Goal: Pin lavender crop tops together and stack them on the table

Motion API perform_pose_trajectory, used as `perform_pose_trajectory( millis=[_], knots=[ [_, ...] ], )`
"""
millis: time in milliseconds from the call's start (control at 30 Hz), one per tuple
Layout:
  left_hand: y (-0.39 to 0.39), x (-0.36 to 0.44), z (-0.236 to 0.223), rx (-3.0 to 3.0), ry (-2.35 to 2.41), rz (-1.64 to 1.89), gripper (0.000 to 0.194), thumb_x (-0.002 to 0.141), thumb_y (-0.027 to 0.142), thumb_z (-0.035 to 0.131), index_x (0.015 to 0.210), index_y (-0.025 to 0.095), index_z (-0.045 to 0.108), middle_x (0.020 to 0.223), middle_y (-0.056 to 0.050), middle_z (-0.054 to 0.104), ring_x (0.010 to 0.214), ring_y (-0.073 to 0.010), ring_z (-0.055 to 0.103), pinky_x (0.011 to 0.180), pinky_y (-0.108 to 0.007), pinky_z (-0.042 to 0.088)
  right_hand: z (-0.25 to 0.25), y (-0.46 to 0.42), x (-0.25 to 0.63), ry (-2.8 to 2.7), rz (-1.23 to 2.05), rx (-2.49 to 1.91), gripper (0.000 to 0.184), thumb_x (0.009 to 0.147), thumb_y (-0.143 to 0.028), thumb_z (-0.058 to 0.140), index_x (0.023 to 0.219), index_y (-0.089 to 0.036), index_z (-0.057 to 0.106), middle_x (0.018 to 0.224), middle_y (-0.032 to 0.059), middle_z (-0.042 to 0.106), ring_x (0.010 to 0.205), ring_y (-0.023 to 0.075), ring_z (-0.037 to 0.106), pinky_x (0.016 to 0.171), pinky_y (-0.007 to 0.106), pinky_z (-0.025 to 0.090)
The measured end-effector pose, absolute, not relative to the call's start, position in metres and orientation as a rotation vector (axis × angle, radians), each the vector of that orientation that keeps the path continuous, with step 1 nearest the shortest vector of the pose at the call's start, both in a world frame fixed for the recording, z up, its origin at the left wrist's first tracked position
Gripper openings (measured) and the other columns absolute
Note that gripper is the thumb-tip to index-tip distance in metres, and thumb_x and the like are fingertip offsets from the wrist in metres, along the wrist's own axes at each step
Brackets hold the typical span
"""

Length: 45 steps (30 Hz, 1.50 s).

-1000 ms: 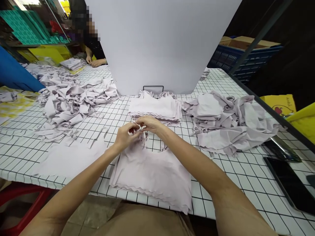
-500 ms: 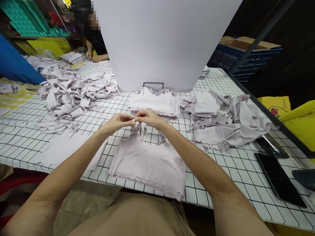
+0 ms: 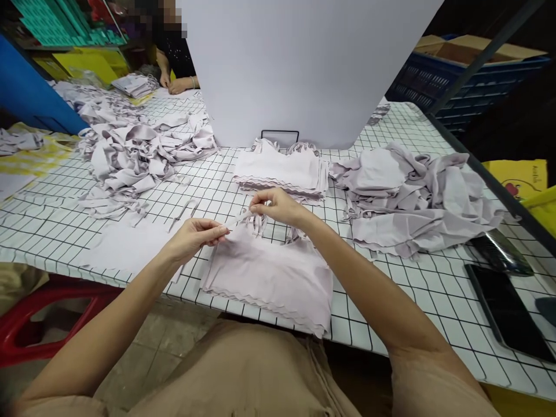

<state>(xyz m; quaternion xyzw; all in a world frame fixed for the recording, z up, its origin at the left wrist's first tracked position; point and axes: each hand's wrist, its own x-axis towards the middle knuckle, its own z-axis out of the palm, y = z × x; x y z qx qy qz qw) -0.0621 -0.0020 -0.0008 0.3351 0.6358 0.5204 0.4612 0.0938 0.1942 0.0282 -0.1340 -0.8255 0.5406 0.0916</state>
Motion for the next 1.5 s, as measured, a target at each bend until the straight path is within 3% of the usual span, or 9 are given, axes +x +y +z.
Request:
perform_pose_trajectory(
  millis=[133,200,333,467,600,800,967,1500],
  knots=[
    [0.001,-0.05,0.007,0.929,1.488,1.249,0.033,0.076,0.049,0.077,0.076,0.016,0.078,0.071,-0.007,0.071,0.06,-0.0116,0.057,0.058,-0.026,0.048,0.025,0.174,0.101,-2.511,1.569,-0.179,0.022,0.087,-0.038,0.066,0.101,-0.022,0.074,0.109,0.0057,0.071,0.106,0.0203,0.063,0.096,0.039,0.047],
    [0.004,-0.045,0.011,0.942,1.464,1.248,0.034,0.077,0.049,0.077,0.082,0.016,0.079,0.072,-0.006,0.071,0.061,-0.012,0.058,0.06,-0.026,0.05,0.022,0.162,0.103,-2.459,1.619,-0.15,0.023,0.088,-0.04,0.066,0.1,-0.023,0.075,0.103,0.0054,0.073,0.1,0.0198,0.065,0.092,0.037,0.049],
    [0.009,-0.034,0.007,0.957,1.539,1.297,0.03,0.079,0.045,0.077,0.083,0.015,0.077,0.069,-0.005,0.07,0.062,-0.0139,0.06,0.061,-0.028,0.049,0.012,0.151,0.11,-2.351,1.444,-0.277,0.017,0.085,-0.035,0.069,0.079,-0.021,0.074,0.08,0.004,0.07,0.083,0.0183,0.063,0.079,0.033,0.05],
    [0.009,-0.02,-0.019,1.295,1.787,1.218,0.015,0.082,0.03,0.075,0.091,0.018,0.072,0.09,-0.005,0.073,0.086,-0.02,0.063,0.077,-0.035,0.048,0.0,0.157,0.126,-2.364,1.387,-0.399,0.012,0.085,-0.03,0.069,0.078,-0.02,0.072,0.08,0.0031,0.069,0.081,0.0173,0.061,0.077,0.033,0.048],
    [0.008,-0.008,-0.042,1.658,2.097,0.901,0.026,0.076,0.027,0.083,0.096,0.021,0.067,0.098,-0.004,0.07,0.097,-0.0252,0.056,0.085,-0.042,0.038,-0.015,0.158,0.141,-2.383,1.419,-0.513,0.011,0.085,-0.031,0.07,0.082,-0.021,0.073,0.083,0.0035,0.07,0.082,0.0178,0.062,0.079,0.034,0.049],
    [0.013,-0.006,-0.051,1.739,2.125,0.843,0.017,0.079,0.029,0.08,0.083,0.021,0.065,0.088,-0.002,0.066,0.093,-0.023,0.054,0.083,-0.04,0.03,-0.033,0.151,0.151,-2.399,1.226,-0.454,0.008,0.088,-0.026,0.067,0.082,-0.022,0.071,0.079,0.0034,0.069,0.086,0.0205,0.057,0.081,0.038,0.048],
    [0.012,-0.005,-0.057,1.787,2.078,0.929,0.009,0.083,0.032,0.078,0.083,0.024,0.072,0.075,0.0,0.066,0.087,-0.0213,0.055,0.086,-0.041,0.027,-0.041,0.145,0.151,-2.39,1.151,-0.415,0.01,0.091,-0.022,0.063,0.084,-0.023,0.07,0.08,0.0042,0.067,0.091,0.0223,0.053,0.084,0.041,0.047],
    [0.012,-0.001,-0.063,1.851,2.069,0.963,0.013,0.085,0.025,0.07,0.073,0.022,0.069,0.068,0.001,0.062,0.079,-0.0185,0.052,0.091,-0.043,0.027,-0.048,0.136,0.149,-2.396,1.119,-0.337,0.012,0.092,-0.026,0.064,0.081,-0.025,0.069,0.075,0.0036,0.066,0.087,0.0229,0.051,0.083,0.044,0.044]
  ],
)
